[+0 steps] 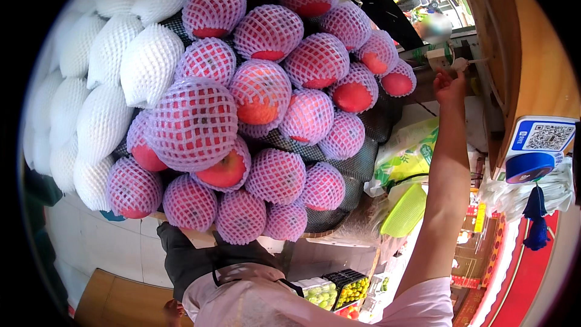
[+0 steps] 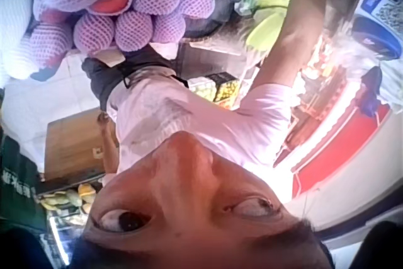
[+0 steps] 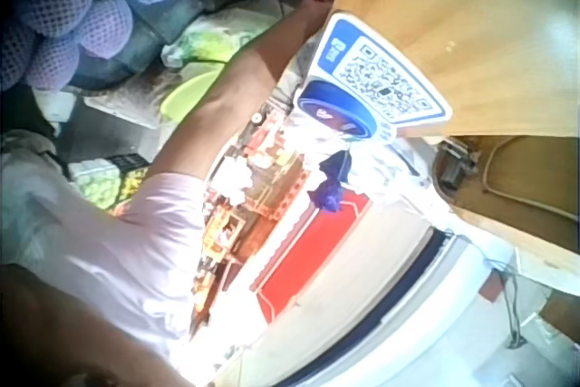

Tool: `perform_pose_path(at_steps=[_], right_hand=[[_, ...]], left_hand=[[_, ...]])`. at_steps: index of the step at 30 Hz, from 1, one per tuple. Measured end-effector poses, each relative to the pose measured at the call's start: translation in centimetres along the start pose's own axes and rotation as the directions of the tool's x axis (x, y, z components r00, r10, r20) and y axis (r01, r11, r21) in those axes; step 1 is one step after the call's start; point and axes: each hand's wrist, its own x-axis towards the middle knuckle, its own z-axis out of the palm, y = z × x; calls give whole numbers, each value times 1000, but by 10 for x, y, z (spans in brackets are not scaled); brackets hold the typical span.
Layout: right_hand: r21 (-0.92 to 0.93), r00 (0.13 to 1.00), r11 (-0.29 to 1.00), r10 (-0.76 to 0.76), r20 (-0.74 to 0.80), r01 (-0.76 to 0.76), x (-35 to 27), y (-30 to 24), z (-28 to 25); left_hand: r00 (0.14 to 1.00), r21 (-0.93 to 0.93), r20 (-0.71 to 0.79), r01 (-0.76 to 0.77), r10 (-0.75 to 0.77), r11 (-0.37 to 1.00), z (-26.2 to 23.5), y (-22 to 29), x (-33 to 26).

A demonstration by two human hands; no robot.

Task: The person organizes various fruits on display shelves, picking up durians to check their position and picking pomegranates from a crate to hand to another person.

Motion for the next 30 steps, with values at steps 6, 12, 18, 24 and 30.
perform_pose_path(at_steps=[6, 12, 18, 24, 30], right_hand=[[-46, 901, 999, 0, 433, 22, 96, -32, -59], [350, 912, 881, 185, 367, -319, -28, 6, -14], [233, 776, 792, 414, 475, -565, 4, -2, -62], [194, 665, 731, 433, 608, -654, 25, 17, -74], [227, 884, 903, 260, 388, -365, 55, 28, -111]], left_hand=[[992, -78, 14, -124, 125, 989, 8, 9, 10], [996, -167, 43, -69, 77, 984, 6, 34, -23], [994, -103, 53, -87, 92, 991, -12, 62, -3], [997, -29, -50, -64, 62, 998, -10, 85, -14], [997, -31, 33, -66, 67, 997, -12, 93, -4]])
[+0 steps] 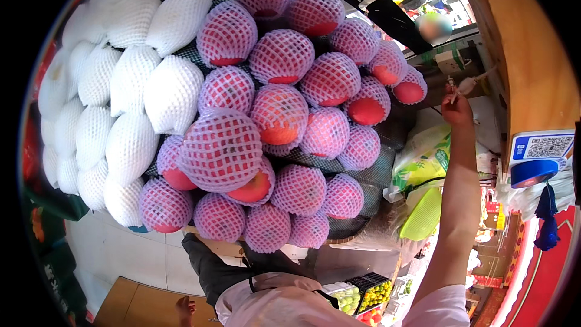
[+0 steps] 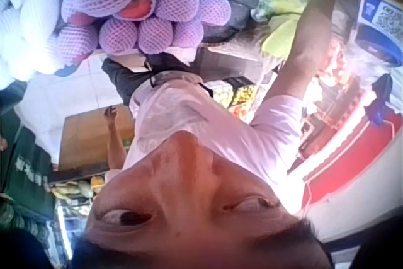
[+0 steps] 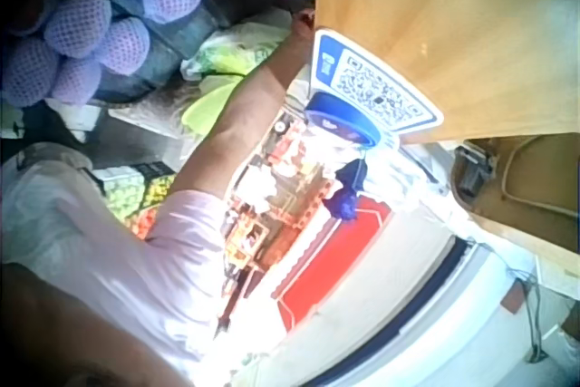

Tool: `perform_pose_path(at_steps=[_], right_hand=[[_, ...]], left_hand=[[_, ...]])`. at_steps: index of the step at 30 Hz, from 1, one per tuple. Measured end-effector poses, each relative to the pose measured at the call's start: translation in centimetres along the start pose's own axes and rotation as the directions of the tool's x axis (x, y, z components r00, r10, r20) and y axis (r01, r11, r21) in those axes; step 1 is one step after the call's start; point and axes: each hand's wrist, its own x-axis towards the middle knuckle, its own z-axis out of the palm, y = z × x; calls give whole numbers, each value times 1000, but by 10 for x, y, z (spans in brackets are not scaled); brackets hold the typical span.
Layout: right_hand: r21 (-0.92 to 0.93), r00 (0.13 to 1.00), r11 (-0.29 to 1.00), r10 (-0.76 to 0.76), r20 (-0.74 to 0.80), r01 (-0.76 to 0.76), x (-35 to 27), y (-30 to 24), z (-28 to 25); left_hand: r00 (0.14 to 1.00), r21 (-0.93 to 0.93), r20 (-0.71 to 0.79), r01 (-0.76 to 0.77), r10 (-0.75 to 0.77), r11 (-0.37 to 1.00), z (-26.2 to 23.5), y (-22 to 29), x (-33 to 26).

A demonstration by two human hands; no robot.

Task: The person organizes various fruits on display shelves, picking up durians to check their position and picking pomegranates from a crate to hand to another person.

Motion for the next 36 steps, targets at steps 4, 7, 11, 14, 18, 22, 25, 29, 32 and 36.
perform_pose_path(at_steps=[4, 7, 11, 14, 18, 22, 25, 29, 32, 36], right_hand=[[-123, 975, 985, -142, -170, 122, -10, 24, 41], [-117, 966, 982, -172, -195, 151, -5, 23, 51], [-179, 978, 965, -204, -41, 194, 3, 21, 54], [-160, 975, 962, -224, 0, 221, 11, 19, 58], [-134, 967, 962, -249, -60, 240, 11, 20, 65], [-178, 950, 947, -289, -119, 266, 15, 20, 59], [-150, 955, 952, -284, -90, 268, 21, 14, 43], [-148, 948, 950, -295, -121, 277, 23, 20, 51], [-72, 953, 956, -289, -86, 283, 27, 19, 44], [0, 948, 955, -294, -125, 296, 33, 14, 33]], left_hand=[[1000, 4, -30, -6, 6, 1000, 1, -1, -12], [998, 13, -52, -19, 19, 1000, 1, -2, -12], [1000, -28, -26, -7, 6, 1000, -3, -10, -10], [998, -39, -64, 0, -3, 999, 3, -16, -11], [997, -56, -73, 5, -9, 998, 12, -14, -14], [999, -65, -37, 12, -14, 998, 12, -19, -11], [999, -91, -41, 5, -9, 996, 10, -23, -4], [999, -69, 37, -22, 25, 997, 3, -17, 1], [999, -72, 30, -28, 30, 997, 4, -12, 6], [999, -77, 43, -11, 15, 997, 0, -13, 15]])
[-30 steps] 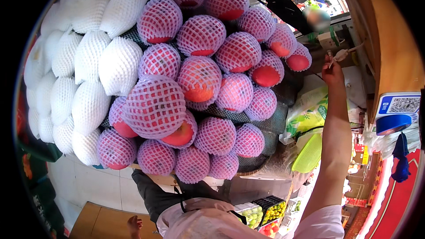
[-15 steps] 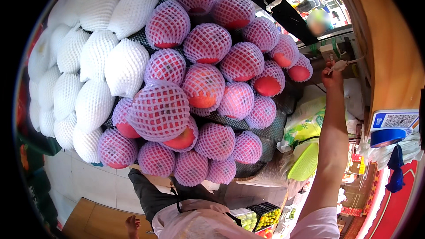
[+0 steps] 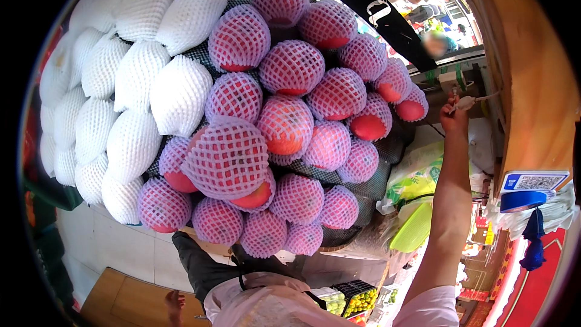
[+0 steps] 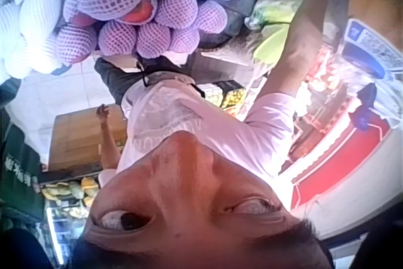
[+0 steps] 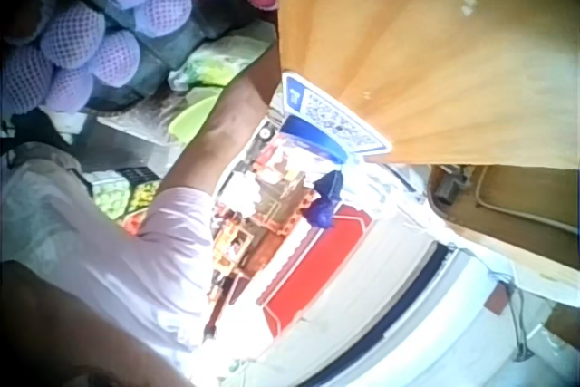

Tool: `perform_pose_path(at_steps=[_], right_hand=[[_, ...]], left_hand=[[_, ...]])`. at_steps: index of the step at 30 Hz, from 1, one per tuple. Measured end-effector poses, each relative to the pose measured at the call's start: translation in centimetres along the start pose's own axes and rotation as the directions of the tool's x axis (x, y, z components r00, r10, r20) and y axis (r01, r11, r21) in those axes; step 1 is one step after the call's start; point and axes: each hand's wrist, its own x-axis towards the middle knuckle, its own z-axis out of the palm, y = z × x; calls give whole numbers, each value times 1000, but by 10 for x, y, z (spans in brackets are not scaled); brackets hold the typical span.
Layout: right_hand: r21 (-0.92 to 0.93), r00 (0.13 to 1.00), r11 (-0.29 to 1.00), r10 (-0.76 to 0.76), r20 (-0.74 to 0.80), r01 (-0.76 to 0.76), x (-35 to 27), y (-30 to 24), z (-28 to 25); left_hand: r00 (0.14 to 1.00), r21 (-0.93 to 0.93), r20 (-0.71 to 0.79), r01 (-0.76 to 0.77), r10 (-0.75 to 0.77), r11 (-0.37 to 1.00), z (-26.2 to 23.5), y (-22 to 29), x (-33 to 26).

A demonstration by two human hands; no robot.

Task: The person organizes various fruits on display shelves, picking up durians to check their position and picking pomegranates from a crate to hand to another person.

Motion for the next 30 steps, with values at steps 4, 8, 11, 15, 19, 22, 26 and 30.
perform_pose_path(at_steps=[4, 8, 11, 15, 19, 22, 26, 30], right_hand=[[-184, 997, 982, 21, -74, -35, 29, -35, -26], [-216, 984, 976, -42, -171, 4, 22, -10, 9], [-185, 993, 979, 70, -99, -88, 40, -23, -11], [-118, 988, 982, 153, 15, -150, 71, -45, -36], [-132, 999, 990, 41, -10, -42, 83, -44, -22], [-211, 998, 977, -22, 53, 33, 68, -30, -23], [-303, 983, 937, -182, 3, 175, 34, 12, -38], [-448, 914, 812, -403, 34, 375, -61, 19, 21]], left_hand=[[1000, -19, 24, -12, 13, 1000, 1, -4, 9], [1000, -66, 22, 14, -13, 998, 4, -8, -3], [1000, -47, -6, 9, -10, 999, 12, -1, -9], [996, -5, -76, -36, 36, 999, 31, 10, -18], [977, -65, 66, -196, 201, 978, 11, -27, 2], [987, -114, -112, -125, 113, 986, 31, -19, -22], [944, 194, -303, -76, 133, 978, 44, 25, -100], [909, 206, -382, -94, 168, 974, 14, 9, -123]])
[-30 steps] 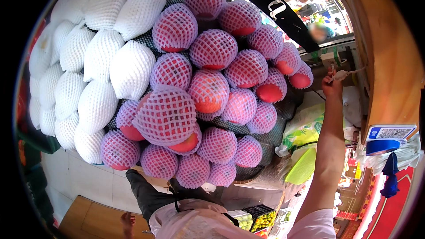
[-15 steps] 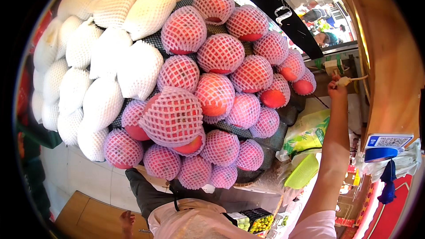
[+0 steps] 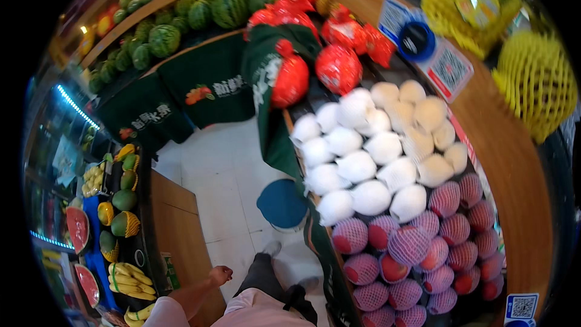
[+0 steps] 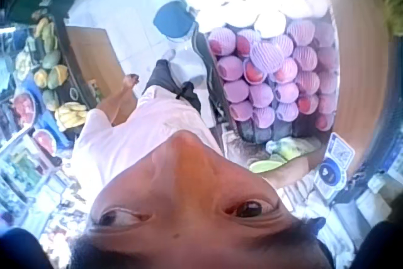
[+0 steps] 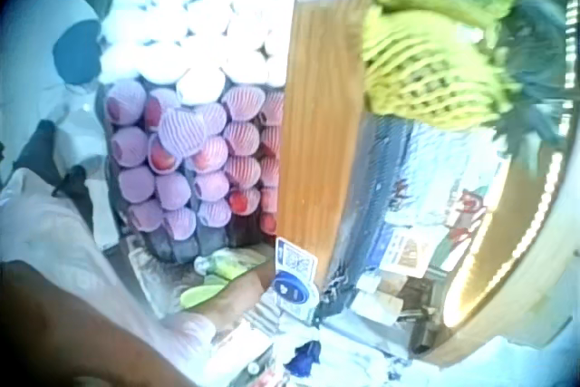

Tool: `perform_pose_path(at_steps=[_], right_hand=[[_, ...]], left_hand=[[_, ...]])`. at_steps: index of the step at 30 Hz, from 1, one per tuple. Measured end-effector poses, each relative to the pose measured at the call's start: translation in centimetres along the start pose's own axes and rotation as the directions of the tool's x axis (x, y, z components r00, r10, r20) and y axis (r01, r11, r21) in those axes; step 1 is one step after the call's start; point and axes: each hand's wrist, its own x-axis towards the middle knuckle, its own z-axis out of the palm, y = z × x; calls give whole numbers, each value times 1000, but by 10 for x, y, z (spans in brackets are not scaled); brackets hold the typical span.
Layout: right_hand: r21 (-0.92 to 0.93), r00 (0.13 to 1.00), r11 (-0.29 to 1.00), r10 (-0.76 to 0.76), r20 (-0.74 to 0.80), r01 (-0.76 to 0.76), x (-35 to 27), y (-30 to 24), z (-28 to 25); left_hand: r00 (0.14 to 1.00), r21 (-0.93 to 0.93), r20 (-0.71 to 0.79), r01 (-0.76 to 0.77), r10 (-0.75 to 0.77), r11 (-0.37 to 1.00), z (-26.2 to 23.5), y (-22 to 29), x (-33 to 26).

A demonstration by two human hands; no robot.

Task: The person organizes various fruits on display shelves, picking up durians to check their position and picking pomegranates from a crate to hand to another person.

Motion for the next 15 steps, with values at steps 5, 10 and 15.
perform_pose_path(at_steps=[5, 10, 15], right_hand=[[-54, 973, 973, -227, -36, 225, -179, -92, 45], [60, 980, 992, -121, 155, 113, -381, -129, 104], [156, 784, 983, -25, 620, -92, -526, -143, 205]], left_hand=[[1000, -78, -21, 17, -19, 997, -33, -21, 23], [997, -145, 6, -81, 82, 986, -75, -51, 96], [979, -39, 20, -200, 201, 979, -165, -9, 180]])
